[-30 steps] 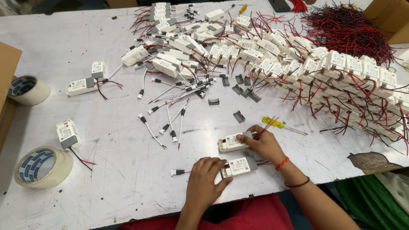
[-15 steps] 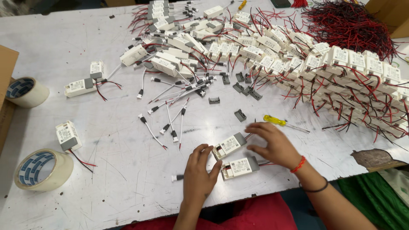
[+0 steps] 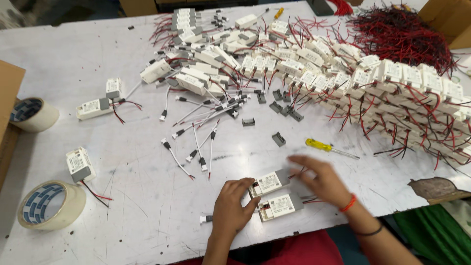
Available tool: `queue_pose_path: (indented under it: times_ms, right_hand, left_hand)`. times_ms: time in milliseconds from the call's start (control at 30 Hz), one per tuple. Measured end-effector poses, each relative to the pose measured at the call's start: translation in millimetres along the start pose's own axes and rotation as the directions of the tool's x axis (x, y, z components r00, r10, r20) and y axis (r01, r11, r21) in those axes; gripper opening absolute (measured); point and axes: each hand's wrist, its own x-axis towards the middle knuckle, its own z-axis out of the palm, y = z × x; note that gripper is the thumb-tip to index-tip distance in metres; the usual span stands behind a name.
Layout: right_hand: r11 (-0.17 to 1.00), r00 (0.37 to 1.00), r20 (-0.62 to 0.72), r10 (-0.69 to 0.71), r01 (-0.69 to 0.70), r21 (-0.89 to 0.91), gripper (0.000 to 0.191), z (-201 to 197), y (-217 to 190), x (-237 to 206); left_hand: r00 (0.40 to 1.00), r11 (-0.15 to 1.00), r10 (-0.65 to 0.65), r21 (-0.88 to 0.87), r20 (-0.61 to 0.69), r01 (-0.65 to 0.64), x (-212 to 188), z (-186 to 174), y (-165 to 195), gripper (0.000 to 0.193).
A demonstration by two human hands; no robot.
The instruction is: The person assembles small white electronic modules by inserting wires into terminals and securing them with a screwdriver. They then attach a grey plastic cover to each unit and place the finished items into a cardboard box.
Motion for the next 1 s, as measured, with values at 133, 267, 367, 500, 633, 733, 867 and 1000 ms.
queue_pose_path:
  times_ms: [133,267,367,500,633,733,867,1000]
  right_hand:
    - [0.843,0.962,-0.062,0.266,-0.201,0.499,0.047,-18,12,14]
    - [0.341,0.990,0.016,0.143,-0.064,0.938,0.071,5,1,39]
    - [0.354,0.996,-0.093,-0.004,0.088,0.931,0.077,44,-11,59]
    - [0.587,0.992,0.015,-0.127,0.063,0.807,0.080,81,-11,70]
    - [0.340,0.988,0.149,-0.033,-0.129,0.932,0.072,73,2,71]
    - [0.545,0.979,0.073,0.189,-0.167,0.822,0.046,49,11,70]
    - [0.991,0.985,-0.118,0.129,-0.126,0.034,0.030,-12,34,57]
    - [0.789,0.999,-0.037,0.018,-0.037,-0.613,0.035,-61,69,45]
  left_hand:
    - [1.000,1.000,0.004,0.023,-0.015,-0.004,0,1,2,0.047]
    - [1.000,0.999,0.012,0.031,-0.025,-0.011,3,-1,4,0.048]
    - [1.000,1.000,-0.002,0.023,-0.014,0.003,4,-2,3,0.048]
    - [1.000,1.000,0.014,0.013,-0.021,-0.014,5,-2,0,0.049]
    - [0.998,0.999,0.054,-0.002,-0.033,-0.054,4,-1,-4,0.048]
    - [0.993,0.995,0.085,-0.038,-0.077,-0.088,1,-3,-5,0.047]
    - [0.987,0.999,-0.008,-0.034,-0.162,0.002,1,-27,-20,0.032]
    - [0.941,0.963,-0.246,0.052,-0.233,0.264,33,-75,-58,0.014]
